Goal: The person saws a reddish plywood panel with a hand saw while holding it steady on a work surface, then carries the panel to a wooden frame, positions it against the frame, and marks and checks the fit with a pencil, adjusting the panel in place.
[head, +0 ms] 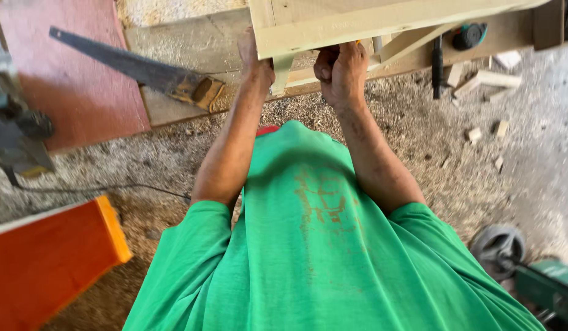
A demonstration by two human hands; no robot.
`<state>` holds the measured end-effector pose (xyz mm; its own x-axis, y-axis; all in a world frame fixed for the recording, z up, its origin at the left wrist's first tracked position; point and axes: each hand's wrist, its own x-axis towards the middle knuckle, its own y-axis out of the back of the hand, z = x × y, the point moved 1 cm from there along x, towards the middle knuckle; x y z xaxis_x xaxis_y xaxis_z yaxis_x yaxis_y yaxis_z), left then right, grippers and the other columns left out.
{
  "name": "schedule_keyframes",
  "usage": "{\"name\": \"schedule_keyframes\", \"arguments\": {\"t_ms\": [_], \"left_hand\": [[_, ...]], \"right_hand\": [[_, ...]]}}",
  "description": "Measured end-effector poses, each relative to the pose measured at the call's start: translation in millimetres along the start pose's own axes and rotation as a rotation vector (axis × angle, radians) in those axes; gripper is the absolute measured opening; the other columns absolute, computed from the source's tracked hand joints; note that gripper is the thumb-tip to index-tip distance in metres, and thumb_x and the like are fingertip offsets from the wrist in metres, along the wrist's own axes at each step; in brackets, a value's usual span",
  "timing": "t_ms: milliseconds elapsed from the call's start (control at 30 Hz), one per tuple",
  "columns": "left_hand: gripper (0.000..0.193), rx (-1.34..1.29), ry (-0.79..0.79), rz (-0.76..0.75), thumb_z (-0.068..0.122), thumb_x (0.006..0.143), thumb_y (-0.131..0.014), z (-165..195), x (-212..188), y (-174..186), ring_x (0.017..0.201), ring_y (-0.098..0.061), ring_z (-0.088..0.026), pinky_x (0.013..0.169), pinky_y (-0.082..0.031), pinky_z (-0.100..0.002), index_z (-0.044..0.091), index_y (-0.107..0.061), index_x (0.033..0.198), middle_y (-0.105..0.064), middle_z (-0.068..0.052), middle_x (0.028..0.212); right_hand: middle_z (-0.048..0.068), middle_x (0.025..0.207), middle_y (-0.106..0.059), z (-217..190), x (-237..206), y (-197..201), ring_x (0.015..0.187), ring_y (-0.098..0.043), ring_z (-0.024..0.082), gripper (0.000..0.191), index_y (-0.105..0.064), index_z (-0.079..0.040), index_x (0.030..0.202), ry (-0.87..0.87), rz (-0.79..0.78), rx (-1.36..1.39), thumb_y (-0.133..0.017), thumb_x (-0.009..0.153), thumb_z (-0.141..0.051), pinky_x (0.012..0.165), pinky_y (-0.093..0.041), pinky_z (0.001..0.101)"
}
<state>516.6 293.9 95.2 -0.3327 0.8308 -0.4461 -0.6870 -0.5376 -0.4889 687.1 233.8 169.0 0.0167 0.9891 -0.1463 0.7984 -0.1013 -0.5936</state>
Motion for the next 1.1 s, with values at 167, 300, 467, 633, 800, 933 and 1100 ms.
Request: {"name": "schedule_keyframes", "arguments": {"t_ms": [167, 300, 467, 633, 800, 933, 1100], "left_hand": [[0.03, 0.192, -0.056, -0.316, 0.027, 0.095, -0.06, 22, -2, -5, 0.06, -0.069, -0.019, 0.047, -0.06, -0.035, 0.001, -0.072, 0.088, -0.071, -0.014, 0.077], [0.034, 0.236, -0.13, -0.355, 0.028, 0.094, -0.058, 30, -7, -6, 0.056, -0.065, -0.016, 0.045, -0.054, -0.034, -0.002, -0.071, 0.085, -0.069, -0.012, 0.071], [0.042, 0.303, -0.14, -0.259, 0.035, 0.103, -0.056, 27, -1, -14, 0.048, -0.034, -0.008, 0.04, -0.027, -0.029, 0.007, -0.061, 0.072, -0.04, 0.004, 0.058], [0.039, 0.292, -0.099, -0.259, 0.025, 0.096, -0.063, 26, 2, -15, 0.047, -0.037, -0.01, 0.04, -0.036, -0.031, 0.015, -0.048, 0.061, -0.043, 0.004, 0.055], [0.04, 0.272, -0.119, -0.281, 0.02, 0.093, -0.065, 28, 4, -16, 0.048, -0.036, -0.009, 0.045, -0.035, -0.028, 0.016, -0.047, 0.058, -0.045, 0.003, 0.054], [0.033, 0.225, -0.024, -0.271, 0.01, 0.085, -0.068, 28, 20, -16, 0.05, -0.034, -0.007, 0.045, -0.029, -0.025, 0.016, -0.049, 0.059, -0.044, 0.004, 0.057], [0.024, 0.134, -0.025, -0.325, 0.007, 0.082, -0.061, 26, 30, 5, 0.05, -0.039, -0.007, 0.041, -0.032, -0.025, 0.016, -0.052, 0.062, -0.049, 0.003, 0.061]], "right_hand": [[0.004, 0.063, -0.053, 21, -16, -14, 0.051, -0.043, 0.014, 0.029, -0.063, -0.002, 0.092, 0.091, 0.037, -0.006, -0.058, 0.111, -0.023, 0.049, -0.032, 0.0329], [0.004, 0.062, -0.053, 27, -19, -23, 0.048, -0.041, 0.012, 0.026, -0.06, -0.003, 0.087, 0.168, 0.091, 0.051, -0.056, 0.109, -0.015, 0.044, -0.03, 0.0295], [0.006, 0.065, -0.055, 26, -13, -15, 0.051, -0.048, 0.015, 0.021, -0.058, -0.003, 0.09, 0.188, 0.203, 0.193, -0.056, 0.109, -0.012, 0.046, -0.036, 0.03], [0.004, 0.062, -0.053, 26, -13, -10, 0.047, -0.048, 0.011, 0.014, -0.06, -0.001, 0.096, 0.207, 0.175, -0.079, -0.063, 0.108, -0.008, 0.041, -0.034, 0.0304], [0.007, 0.068, -0.059, 20, -14, -23, 0.046, -0.051, 0.01, 0.021, -0.065, 0.005, 0.104, 0.13, 0.189, -0.077, -0.066, 0.104, -0.016, 0.038, -0.036, 0.0275], [0.02, 0.097, -0.071, 25, -7, -37, 0.073, -0.073, 0.022, 0.034, -0.06, 0.01, 0.116, 0.016, 0.324, 0.131, -0.064, 0.091, -0.011, 0.063, -0.06, 0.0365], [0.019, 0.11, -0.076, 33, -9, -38, 0.092, -0.082, 0.024, 0.039, -0.061, 0.005, 0.123, 0.071, 0.254, -0.133, -0.073, 0.093, -0.017, 0.075, -0.067, 0.041]]}}
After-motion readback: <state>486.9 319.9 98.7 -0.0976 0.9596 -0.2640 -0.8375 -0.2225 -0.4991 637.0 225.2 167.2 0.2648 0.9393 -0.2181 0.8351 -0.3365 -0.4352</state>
